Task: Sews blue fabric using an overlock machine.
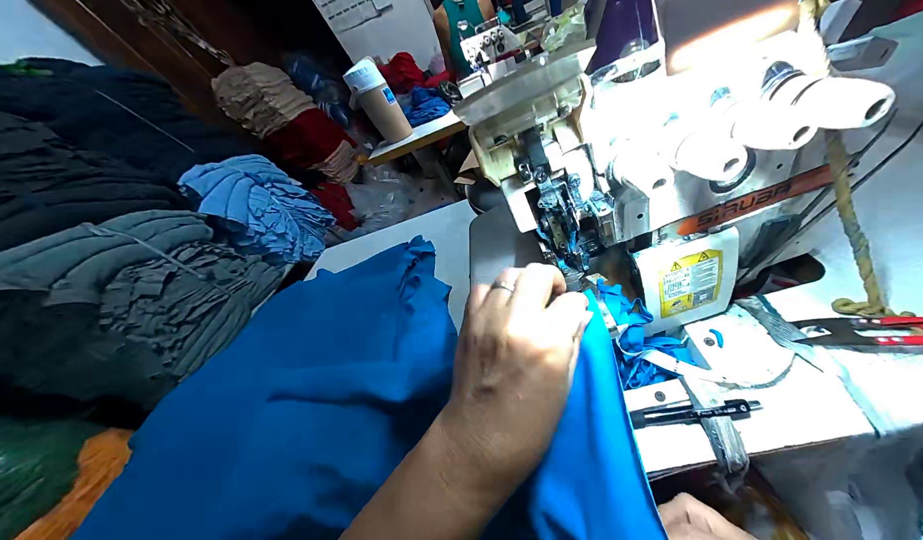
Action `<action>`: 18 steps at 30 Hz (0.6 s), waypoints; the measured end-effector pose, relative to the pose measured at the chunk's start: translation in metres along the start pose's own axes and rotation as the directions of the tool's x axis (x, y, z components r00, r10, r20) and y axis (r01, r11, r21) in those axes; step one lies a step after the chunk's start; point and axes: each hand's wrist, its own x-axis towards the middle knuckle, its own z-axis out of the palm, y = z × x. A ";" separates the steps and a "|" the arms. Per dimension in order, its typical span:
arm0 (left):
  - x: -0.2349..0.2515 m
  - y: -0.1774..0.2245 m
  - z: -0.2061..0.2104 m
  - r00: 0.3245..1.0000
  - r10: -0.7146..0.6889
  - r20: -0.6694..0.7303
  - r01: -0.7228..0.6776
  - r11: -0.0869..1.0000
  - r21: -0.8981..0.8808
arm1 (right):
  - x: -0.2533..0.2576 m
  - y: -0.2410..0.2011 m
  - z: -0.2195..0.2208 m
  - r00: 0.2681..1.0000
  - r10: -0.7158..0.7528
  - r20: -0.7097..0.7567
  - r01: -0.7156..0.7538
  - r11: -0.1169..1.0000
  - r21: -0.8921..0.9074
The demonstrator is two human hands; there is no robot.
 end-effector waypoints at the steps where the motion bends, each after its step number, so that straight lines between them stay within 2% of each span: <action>1: -0.005 0.006 0.000 1.000 0.001 0.004 -0.001 0.999 0.042 | 0.000 0.000 0.000 0.999 -0.043 0.005 0.043 0.999 -0.025; 4: -0.019 0.024 0.004 0.996 -0.072 0.043 0.066 0.990 0.128 | 0.002 -0.002 -0.001 0.987 -0.156 0.023 0.157 0.985 -0.071; 6: -0.023 0.029 0.009 0.990 -0.118 0.073 0.107 0.984 0.143 | 0.004 -0.007 -0.002 0.983 -0.184 0.005 0.184 0.982 -0.043; 13: -0.014 0.028 0.013 0.970 -0.202 0.134 0.199 0.979 0.036 | 0.010 -0.024 -0.009 0.982 -0.184 -0.043 0.183 0.983 -0.017; 18: -0.020 0.028 0.007 0.960 -0.208 0.189 0.223 0.973 -0.063 | 0.009 -0.023 -0.011 0.976 -0.202 -0.084 0.200 0.979 -0.024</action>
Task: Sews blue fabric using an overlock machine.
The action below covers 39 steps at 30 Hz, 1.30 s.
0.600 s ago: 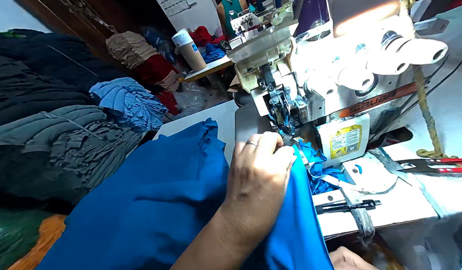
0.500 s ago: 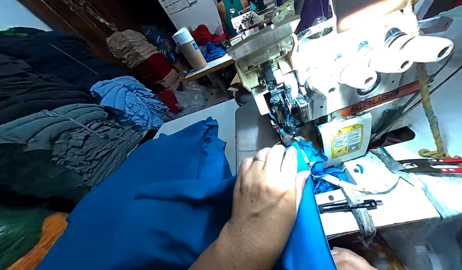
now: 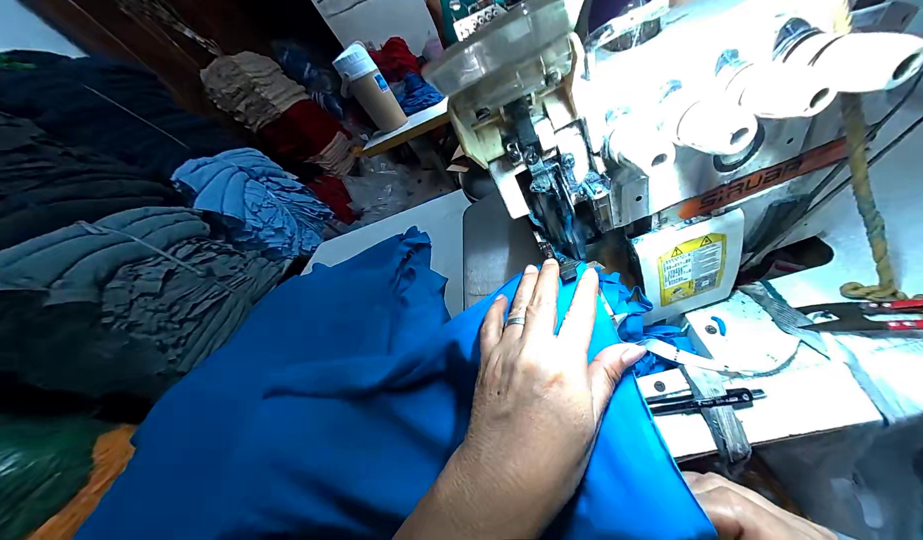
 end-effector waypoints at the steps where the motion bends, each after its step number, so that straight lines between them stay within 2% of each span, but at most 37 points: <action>1: -0.002 -0.001 -0.002 1.000 0.018 -0.010 -0.018 1.000 0.008 | 0.001 -0.001 0.000 1.000 0.013 -0.013 -0.013 1.000 -0.007; 5: -0.008 -0.003 -0.006 0.995 0.066 -0.076 -0.064 0.998 0.017 | 0.021 -0.002 0.001 0.993 0.071 -0.091 -0.077 0.995 -0.060; 8: -0.009 -0.008 -0.009 0.994 0.078 -0.083 -0.080 0.997 -0.019 | 0.041 0.002 0.007 0.977 0.138 -0.165 -0.140 0.990 0.000; 13: -0.008 -0.014 -0.011 0.989 0.119 -0.089 -0.123 0.992 -0.041 | 0.067 0.010 0.007 0.961 0.123 -0.247 -0.149 0.985 -0.088; 16: -0.009 -0.018 -0.010 0.989 0.122 -0.080 -0.126 0.991 -0.045 | 0.073 0.010 0.005 0.969 0.160 -0.191 -0.178 0.981 -0.082; 19: -0.014 -0.017 -0.008 0.986 0.141 -0.087 -0.147 0.987 -0.066 | 0.072 0.022 0.004 0.981 0.130 -0.142 -0.136 0.990 -0.035; 25: -0.051 0.002 0.003 0.959 0.160 -0.234 -0.200 0.967 -0.156 | 0.041 0.030 -0.010 0.993 0.110 -0.047 -0.112 0.993 -0.027; 28: -0.065 0.009 0.004 0.963 0.139 -0.231 -0.191 0.957 -0.220 | 0.034 0.026 -0.012 0.979 0.199 -0.049 -0.195 0.978 0.072; 31: -0.070 0.016 -0.001 0.979 0.079 -0.190 -0.140 0.933 -0.330 | 0.037 0.016 -0.013 0.951 0.306 0.039 -0.297 0.877 0.378; 33: -0.073 0.023 -0.007 0.994 0.007 -0.108 -0.059 0.873 -0.485 | 0.038 0.005 -0.011 0.928 0.352 0.124 -0.358 0.746 0.562; 35: -0.079 0.031 -0.007 0.997 -0.074 -0.010 0.048 0.734 -0.677 | 0.031 -0.001 -0.004 0.941 0.311 0.132 -0.321 0.701 0.637; 37: -0.089 0.035 -0.002 0.985 -0.159 0.070 0.140 0.492 -0.859 | 0.023 -0.002 0.006 0.970 0.222 0.100 -0.230 0.700 0.677; 39: -0.097 0.040 0.005 0.956 -0.247 0.156 0.205 0.185 -0.961 | 0.017 0.000 0.012 0.982 0.155 0.104 -0.183 0.701 0.689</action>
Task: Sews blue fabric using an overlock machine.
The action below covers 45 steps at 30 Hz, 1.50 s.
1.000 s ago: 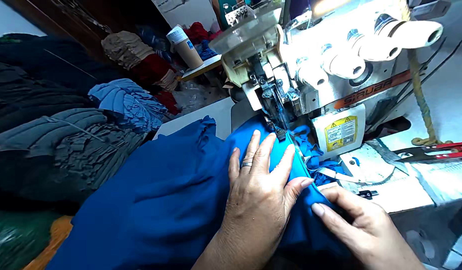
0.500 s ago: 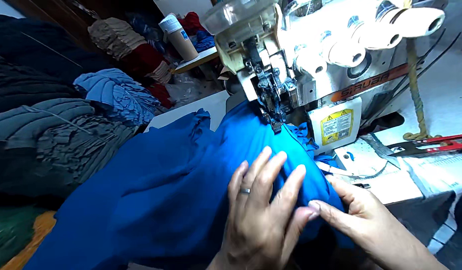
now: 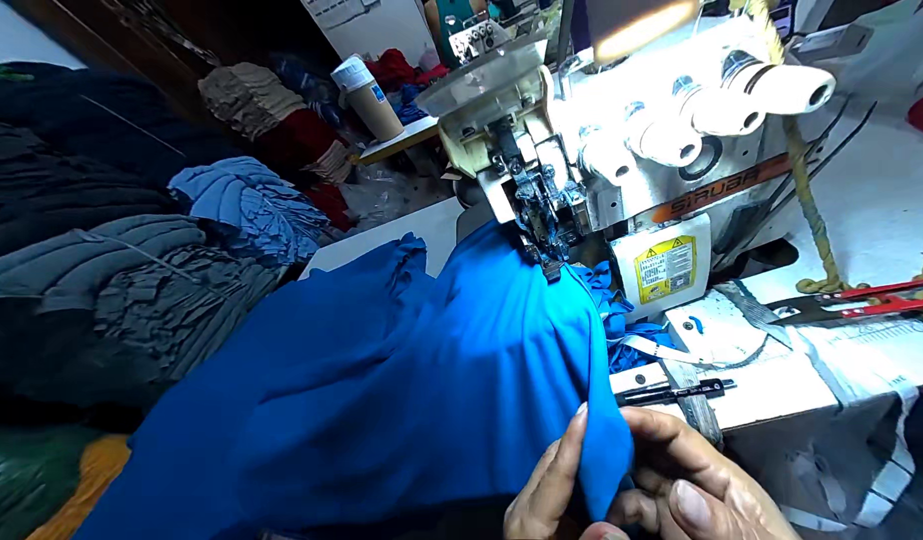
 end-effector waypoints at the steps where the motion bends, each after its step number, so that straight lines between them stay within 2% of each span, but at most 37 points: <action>1: -0.002 -0.002 0.002 0.999 -0.039 -0.010 0.038 0.992 -0.124 | -0.001 0.003 -0.001 1.000 -0.016 0.018 0.016 1.000 -0.013; 3: -0.001 -0.003 0.004 0.998 -0.068 0.001 0.065 0.957 -0.282 | -0.002 0.009 -0.002 0.998 -0.051 0.042 0.054 0.996 -0.075; 5: 0.001 0.000 0.004 0.997 -0.070 0.006 0.069 0.950 -0.304 | -0.002 0.012 -0.003 0.993 -0.087 0.082 0.096 0.989 -0.113; 10: 0.006 0.006 0.007 0.991 -0.101 -0.092 0.078 0.971 -0.228 | 0.004 0.014 0.002 0.958 -0.221 0.181 0.251 0.953 -0.168; 14: 0.010 0.006 0.004 0.979 -0.140 -0.149 0.106 0.970 -0.218 | 0.004 0.015 0.000 0.956 -0.210 0.204 0.239 0.962 -0.134; 19: 0.016 0.007 -0.007 0.976 -0.006 -0.219 -0.007 0.998 -0.060 | 0.006 -0.006 -0.012 0.959 -0.210 0.189 0.250 0.942 -0.222; 21: 0.021 0.011 -0.013 0.966 0.117 -0.229 -0.083 0.985 0.153 | 0.012 -0.018 -0.021 0.957 -0.241 0.161 0.284 0.888 -0.361; 24: 0.026 0.016 -0.021 0.942 0.291 -0.165 -0.191 0.872 0.450 | 0.028 -0.034 -0.029 0.924 -0.314 0.221 0.380 0.671 -0.637; 28: 0.031 0.020 -0.024 0.917 0.391 -0.082 -0.289 0.791 0.540 | 0.059 -0.041 -0.024 0.825 -0.273 0.494 0.564 0.426 -0.707; 32: 0.034 0.023 -0.025 0.909 0.407 -0.091 -0.294 0.780 0.552 | 0.080 -0.041 -0.012 0.713 -0.268 0.648 0.701 0.298 -0.648; 37: 0.036 0.026 -0.026 0.896 0.430 -0.115 -0.296 0.770 0.566 | 0.086 -0.047 -0.006 0.701 -0.243 0.671 0.713 0.287 -0.640; 45: 0.039 0.027 -0.028 0.871 0.490 -0.043 -0.363 0.699 0.616 | 0.090 -0.056 -0.002 0.684 -0.186 0.705 0.725 0.282 -0.629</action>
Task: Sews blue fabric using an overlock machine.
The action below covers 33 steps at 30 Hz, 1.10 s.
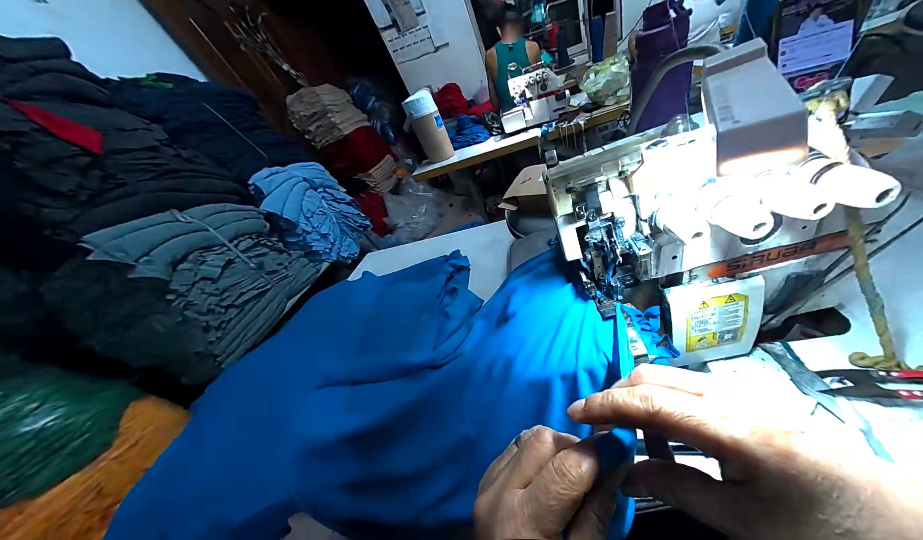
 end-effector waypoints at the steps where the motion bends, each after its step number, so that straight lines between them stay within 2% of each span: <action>1: 0.000 0.000 -0.001 1.000 0.014 0.004 -0.014 1.000 0.006 | 0.000 0.000 -0.001 1.000 -0.010 -0.004 0.010 1.000 -0.009; 3: 0.000 0.002 0.001 1.000 0.030 -0.009 -0.030 1.000 0.005 | -0.001 -0.001 -0.001 1.000 -0.024 -0.020 0.023 0.999 -0.032; 8: -0.005 -0.003 0.017 0.997 0.007 -0.079 -0.020 0.986 -0.165 | -0.008 -0.001 0.001 0.993 -0.026 -0.115 0.016 0.996 -0.084; 10: -0.007 -0.011 0.028 0.997 0.036 -0.066 -0.038 0.999 -0.039 | -0.012 -0.006 -0.004 0.994 0.000 -0.112 -0.011 0.995 -0.097; 13: -0.005 -0.021 0.035 0.980 0.199 -0.012 -0.190 0.948 0.257 | -0.020 -0.017 -0.018 0.994 0.079 -0.082 -0.088 0.989 -0.118; 15: -0.001 -0.021 0.029 0.961 0.274 0.046 -0.275 0.918 0.285 | -0.030 -0.020 -0.027 0.991 0.117 -0.065 -0.124 0.985 -0.119; 18: 0.004 -0.023 0.020 0.938 0.324 0.127 -0.345 0.908 0.237 | -0.043 -0.021 -0.032 0.984 0.177 -0.027 -0.179 0.982 -0.067; 21: 0.010 -0.032 0.012 0.926 0.328 0.187 -0.371 0.883 0.287 | -0.046 -0.012 -0.023 0.983 0.180 -0.036 -0.182 0.981 -0.067; 24: 0.022 -0.041 0.010 0.929 0.311 0.200 -0.365 0.857 0.364 | -0.040 0.007 -0.010 0.985 0.132 -0.113 -0.150 0.975 -0.163; 26: 0.033 -0.043 0.007 0.943 0.256 0.212 -0.318 0.879 0.354 | -0.033 0.013 -0.005 0.973 0.160 -0.168 -0.200 0.944 -0.263; 29: 0.050 -0.052 0.004 0.947 0.203 0.251 -0.288 0.883 0.370 | -0.022 0.014 0.005 0.927 0.265 -0.267 -0.355 0.852 -0.386; 33: 0.063 -0.066 -0.009 0.941 0.102 0.323 -0.233 0.887 0.399 | -0.009 0.031 0.008 0.922 0.205 -0.328 -0.343 0.826 -0.448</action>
